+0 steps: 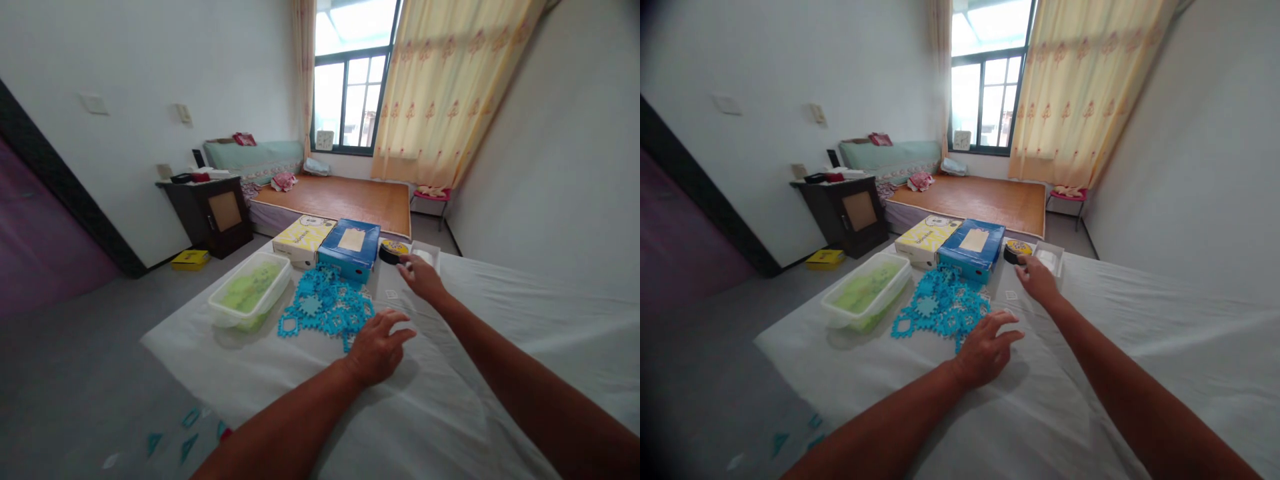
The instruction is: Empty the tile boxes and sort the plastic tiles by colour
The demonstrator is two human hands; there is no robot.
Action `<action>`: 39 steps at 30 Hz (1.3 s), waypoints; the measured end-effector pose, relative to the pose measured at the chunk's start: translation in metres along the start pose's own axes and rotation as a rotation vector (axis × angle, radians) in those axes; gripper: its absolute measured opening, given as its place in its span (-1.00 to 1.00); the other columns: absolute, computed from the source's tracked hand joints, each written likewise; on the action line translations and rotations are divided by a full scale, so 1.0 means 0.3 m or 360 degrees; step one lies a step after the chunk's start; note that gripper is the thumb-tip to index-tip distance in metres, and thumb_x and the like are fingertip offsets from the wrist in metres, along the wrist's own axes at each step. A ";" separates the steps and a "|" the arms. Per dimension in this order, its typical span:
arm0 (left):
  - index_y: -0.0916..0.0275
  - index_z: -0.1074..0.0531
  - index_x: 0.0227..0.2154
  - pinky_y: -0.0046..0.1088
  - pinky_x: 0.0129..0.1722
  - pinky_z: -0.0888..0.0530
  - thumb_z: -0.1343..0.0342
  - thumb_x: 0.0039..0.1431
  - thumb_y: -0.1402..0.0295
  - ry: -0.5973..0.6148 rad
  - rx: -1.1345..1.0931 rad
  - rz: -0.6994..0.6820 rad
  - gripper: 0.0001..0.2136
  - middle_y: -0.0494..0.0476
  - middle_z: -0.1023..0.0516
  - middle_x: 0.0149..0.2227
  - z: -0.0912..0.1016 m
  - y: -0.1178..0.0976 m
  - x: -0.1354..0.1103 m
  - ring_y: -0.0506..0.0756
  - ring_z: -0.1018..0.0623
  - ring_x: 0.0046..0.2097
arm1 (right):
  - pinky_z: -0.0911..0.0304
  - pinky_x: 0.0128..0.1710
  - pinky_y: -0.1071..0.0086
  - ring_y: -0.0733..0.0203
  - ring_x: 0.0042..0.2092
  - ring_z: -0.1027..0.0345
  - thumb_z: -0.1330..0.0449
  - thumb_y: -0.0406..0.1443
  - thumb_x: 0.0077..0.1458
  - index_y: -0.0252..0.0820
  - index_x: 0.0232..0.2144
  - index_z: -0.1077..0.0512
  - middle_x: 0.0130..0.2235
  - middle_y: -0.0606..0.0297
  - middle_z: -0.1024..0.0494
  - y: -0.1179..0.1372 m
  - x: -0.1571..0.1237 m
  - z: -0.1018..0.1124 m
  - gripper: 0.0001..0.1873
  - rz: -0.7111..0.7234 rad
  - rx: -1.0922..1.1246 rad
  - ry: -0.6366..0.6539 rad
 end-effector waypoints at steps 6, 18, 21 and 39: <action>0.16 -0.49 -0.07 -0.23 0.20 -0.36 0.01 0.08 0.57 0.0017 -0.0001 -0.0018 -0.62 0.16 -0.44 0.09 0.009 -0.005 -0.001 0.13 -0.36 0.18 | -0.33 -0.45 0.44 0.28 -0.37 -0.39 -0.27 -0.02 0.02 -0.19 -0.19 -0.35 -0.27 0.22 -0.52 0.204 0.083 -0.172 -0.56 -0.0815 0.1256 0.0364; 0.15 -0.52 -0.16 -0.28 0.09 -0.44 0.00 0.07 0.58 0.0001 -0.0141 0.0029 -0.67 0.14 -0.53 -0.04 0.018 0.011 -0.013 0.09 -0.48 0.03 | -0.18 -0.67 0.67 0.44 -0.54 -0.24 -0.26 -0.45 -0.11 -0.16 -0.45 -0.26 -0.54 0.44 -0.41 0.309 0.193 0.057 -0.77 -0.0850 0.2274 -0.0051; 0.14 -0.48 -0.08 -0.31 -0.04 -0.50 -0.04 0.17 0.43 -0.0224 -0.0404 0.0319 -0.73 0.16 -0.53 -0.07 0.078 0.026 0.016 0.09 -0.52 -0.03 | -0.36 -0.52 0.57 0.35 -0.42 -0.39 -0.31 -0.40 -0.15 -0.15 -0.34 -0.33 -0.41 0.39 -0.52 0.331 0.113 0.136 -0.72 -0.0461 0.2503 -0.0064; 0.29 -0.47 -0.27 -0.66 -0.60 -0.27 -0.34 -0.15 0.11 -0.1878 -0.1429 0.1570 -0.57 -0.04 -0.49 -0.47 0.420 0.395 0.087 -0.11 -0.41 -0.53 | -0.19 -0.58 0.54 0.34 -0.49 -0.31 -0.21 -0.08 0.11 -0.20 -0.37 -0.43 -0.48 0.31 -0.46 0.245 0.163 -0.012 -0.71 -0.0521 0.0815 0.0162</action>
Point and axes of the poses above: each hand's wrist, its own x-axis towards the middle knuckle, its own z-axis out of the back of the hand, y = z × x, the point moved 2 cm from there along x, towards the middle knuckle
